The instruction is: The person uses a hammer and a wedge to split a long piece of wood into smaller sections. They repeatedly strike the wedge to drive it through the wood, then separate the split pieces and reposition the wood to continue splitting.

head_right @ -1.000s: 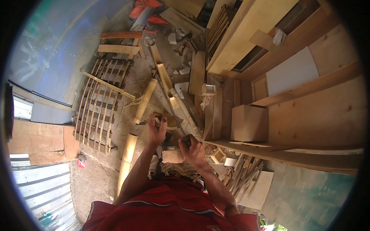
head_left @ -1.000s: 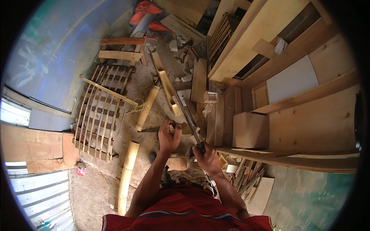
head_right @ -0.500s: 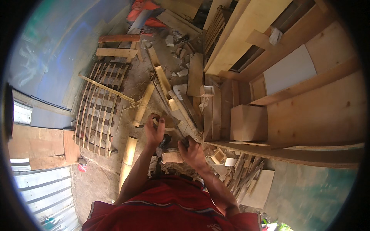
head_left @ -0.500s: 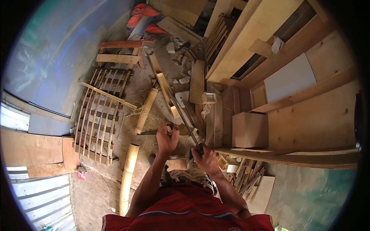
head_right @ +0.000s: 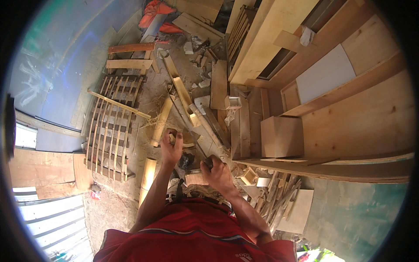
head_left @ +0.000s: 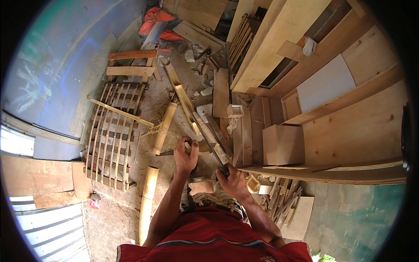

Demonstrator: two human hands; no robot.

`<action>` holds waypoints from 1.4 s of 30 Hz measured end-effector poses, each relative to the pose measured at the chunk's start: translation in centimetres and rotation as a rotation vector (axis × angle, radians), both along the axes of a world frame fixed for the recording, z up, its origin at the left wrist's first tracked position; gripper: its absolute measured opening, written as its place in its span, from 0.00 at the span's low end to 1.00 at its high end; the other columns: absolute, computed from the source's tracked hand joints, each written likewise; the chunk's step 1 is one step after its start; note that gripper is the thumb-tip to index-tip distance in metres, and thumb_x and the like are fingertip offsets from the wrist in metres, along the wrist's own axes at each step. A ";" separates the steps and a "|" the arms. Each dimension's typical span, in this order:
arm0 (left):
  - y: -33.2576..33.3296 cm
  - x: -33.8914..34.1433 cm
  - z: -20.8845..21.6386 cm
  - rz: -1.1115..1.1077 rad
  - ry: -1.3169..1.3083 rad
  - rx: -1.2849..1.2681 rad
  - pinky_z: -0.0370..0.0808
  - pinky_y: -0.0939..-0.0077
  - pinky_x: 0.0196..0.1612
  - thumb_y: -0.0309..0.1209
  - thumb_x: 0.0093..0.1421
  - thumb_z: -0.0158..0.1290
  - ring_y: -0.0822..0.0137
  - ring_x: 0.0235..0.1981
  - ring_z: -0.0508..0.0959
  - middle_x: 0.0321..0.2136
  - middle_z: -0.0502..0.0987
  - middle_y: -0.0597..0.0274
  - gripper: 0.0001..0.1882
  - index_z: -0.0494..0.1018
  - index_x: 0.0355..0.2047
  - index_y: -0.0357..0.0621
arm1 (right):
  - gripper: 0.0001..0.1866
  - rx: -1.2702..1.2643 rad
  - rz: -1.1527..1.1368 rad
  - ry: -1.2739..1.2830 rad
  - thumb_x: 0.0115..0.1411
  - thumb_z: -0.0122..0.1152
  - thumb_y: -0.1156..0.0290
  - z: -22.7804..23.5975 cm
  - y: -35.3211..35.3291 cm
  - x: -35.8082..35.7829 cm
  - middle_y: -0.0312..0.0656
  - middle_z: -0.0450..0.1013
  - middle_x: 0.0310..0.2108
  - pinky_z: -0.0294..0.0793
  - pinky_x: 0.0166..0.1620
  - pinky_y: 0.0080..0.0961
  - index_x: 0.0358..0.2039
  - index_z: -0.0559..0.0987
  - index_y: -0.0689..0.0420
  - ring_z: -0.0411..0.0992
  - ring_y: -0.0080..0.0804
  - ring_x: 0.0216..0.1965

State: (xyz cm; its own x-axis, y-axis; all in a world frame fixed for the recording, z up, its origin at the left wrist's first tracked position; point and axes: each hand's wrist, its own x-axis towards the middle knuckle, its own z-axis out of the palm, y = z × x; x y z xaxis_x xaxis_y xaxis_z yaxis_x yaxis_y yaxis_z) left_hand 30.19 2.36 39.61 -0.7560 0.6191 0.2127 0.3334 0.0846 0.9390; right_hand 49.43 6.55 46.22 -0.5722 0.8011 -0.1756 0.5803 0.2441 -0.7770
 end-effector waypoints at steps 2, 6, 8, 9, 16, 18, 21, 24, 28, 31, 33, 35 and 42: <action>-0.3 0.0 0.1 -0.040 -0.016 -0.026 0.72 0.63 0.39 0.34 0.59 0.58 0.52 0.32 0.75 0.30 0.74 0.52 0.11 0.71 0.35 0.39 | 0.13 0.011 0.008 -0.037 0.59 0.62 0.65 0.1 0.1 -0.1 0.56 0.77 0.26 0.76 0.30 0.44 0.31 0.75 0.63 0.77 0.58 0.32; 0.5 -1.2 2.1 0.123 0.234 0.163 0.70 0.62 0.48 0.36 0.59 0.60 0.50 0.44 0.73 0.43 0.73 0.49 0.20 0.69 0.47 0.40 | 0.13 0.023 0.019 -0.021 0.59 0.60 0.65 -0.5 0.3 -0.2 0.57 0.77 0.27 0.78 0.32 0.45 0.33 0.75 0.63 0.77 0.59 0.31; 1.3 -2.9 7.7 0.119 0.416 0.152 0.66 0.59 0.55 0.37 0.60 0.59 0.49 0.52 0.70 0.50 0.70 0.49 0.22 0.69 0.51 0.41 | 0.13 -0.008 0.037 -0.037 0.59 0.60 0.65 0.6 0.1 -1.0 0.58 0.77 0.27 0.78 0.33 0.45 0.34 0.75 0.63 0.77 0.59 0.31; 2.4 -3.4 10.9 0.074 0.508 0.162 0.63 0.57 0.59 0.38 0.61 0.58 0.50 0.56 0.68 0.53 0.69 0.50 0.21 0.69 0.51 0.41 | 0.13 -0.004 0.042 -0.031 0.59 0.60 0.65 0.3 0.1 -1.1 0.58 0.77 0.28 0.78 0.33 0.45 0.34 0.75 0.63 0.77 0.59 0.31; 7.1 1.4 16.6 -0.354 1.166 0.031 0.33 0.37 0.69 0.58 0.65 0.41 0.46 0.73 0.34 0.73 0.39 0.52 0.37 0.55 0.69 0.55 | 0.12 0.119 0.047 0.030 0.58 0.60 0.65 -1.5 1.0 -1.6 0.58 0.77 0.28 0.78 0.33 0.46 0.34 0.76 0.63 0.77 0.59 0.30; 7.3 -1.4 9.1 -0.536 1.065 -0.450 0.28 0.37 0.69 0.59 0.67 0.35 0.45 0.73 0.30 0.73 0.36 0.52 0.38 0.48 0.72 0.58 | 0.12 0.109 0.077 0.032 0.58 0.60 0.65 -1.7 -0.1 -1.8 0.58 0.77 0.28 0.78 0.34 0.46 0.34 0.76 0.63 0.77 0.59 0.31; 9.2 -0.5 15.7 -0.445 1.110 -0.166 0.26 0.36 0.68 0.58 0.67 0.35 0.43 0.72 0.28 0.73 0.35 0.49 0.38 0.47 0.72 0.55 | 0.13 0.089 0.030 -0.001 0.57 0.60 0.65 -1.7 2.0 -1.3 0.58 0.78 0.29 0.78 0.36 0.47 0.33 0.76 0.63 0.77 0.59 0.33; 9.4 0.2 17.1 -0.462 1.144 0.023 0.25 0.40 0.69 0.58 0.67 0.35 0.44 0.72 0.28 0.72 0.36 0.48 0.38 0.47 0.72 0.57 | 0.13 0.100 0.016 -0.006 0.57 0.60 0.64 -2.3 2.6 -0.4 0.58 0.78 0.29 0.78 0.36 0.47 0.34 0.77 0.63 0.77 0.60 0.33; 10.3 -1.0 12.7 -0.716 1.177 -0.217 0.26 0.45 0.71 0.58 0.67 0.34 0.48 0.73 0.32 0.73 0.37 0.53 0.36 0.46 0.72 0.61 | 0.13 0.126 0.077 -0.011 0.57 0.60 0.64 -1.0 2.3 -1.8 0.56 0.78 0.29 0.79 0.37 0.46 0.34 0.77 0.63 0.78 0.58 0.31; 10.2 -0.3 15.2 -0.653 1.205 -0.019 0.27 0.47 0.72 0.58 0.67 0.36 0.50 0.73 0.33 0.73 0.36 0.55 0.36 0.46 0.72 0.62 | 0.14 0.123 0.071 -0.049 0.57 0.60 0.63 -1.6 2.1 -1.2 0.55 0.78 0.29 0.79 0.37 0.46 0.34 0.77 0.63 0.78 0.58 0.31; 9.9 -0.3 14.8 -0.652 1.205 0.009 0.28 0.48 0.72 0.57 0.67 0.37 0.50 0.73 0.33 0.73 0.36 0.55 0.37 0.46 0.72 0.62 | 0.14 0.115 0.066 -0.054 0.57 0.61 0.63 -1.5 2.0 -1.4 0.56 0.78 0.29 0.79 0.37 0.47 0.34 0.77 0.63 0.78 0.58 0.31; 9.9 -1.2 13.8 -0.672 1.206 -0.078 0.28 0.48 0.72 0.57 0.67 0.38 0.51 0.73 0.32 0.73 0.36 0.55 0.37 0.46 0.72 0.63 | 0.14 0.119 0.096 -0.067 0.56 0.61 0.63 -1.1 2.0 -2.0 0.56 0.78 0.29 0.79 0.36 0.48 0.34 0.77 0.62 0.78 0.58 0.31; 9.6 -2.1 10.0 -0.728 1.157 -0.250 0.32 0.47 0.72 0.56 0.67 0.40 0.49 0.73 0.38 0.72 0.42 0.54 0.36 0.47 0.71 0.62 | 0.14 0.200 0.167 -0.132 0.56 0.61 0.62 -2.3 2.3 -2.6 0.56 0.78 0.30 0.79 0.37 0.47 0.35 0.77 0.62 0.78 0.57 0.31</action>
State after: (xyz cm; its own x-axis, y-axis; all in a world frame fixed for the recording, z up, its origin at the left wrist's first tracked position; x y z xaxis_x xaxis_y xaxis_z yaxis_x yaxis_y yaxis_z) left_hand 28.06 11.94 49.60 0.2776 0.9074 0.3156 0.9437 -0.3191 0.0875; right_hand 46.79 8.88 43.94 -0.6818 0.7239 -0.1052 0.6119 0.4856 -0.6243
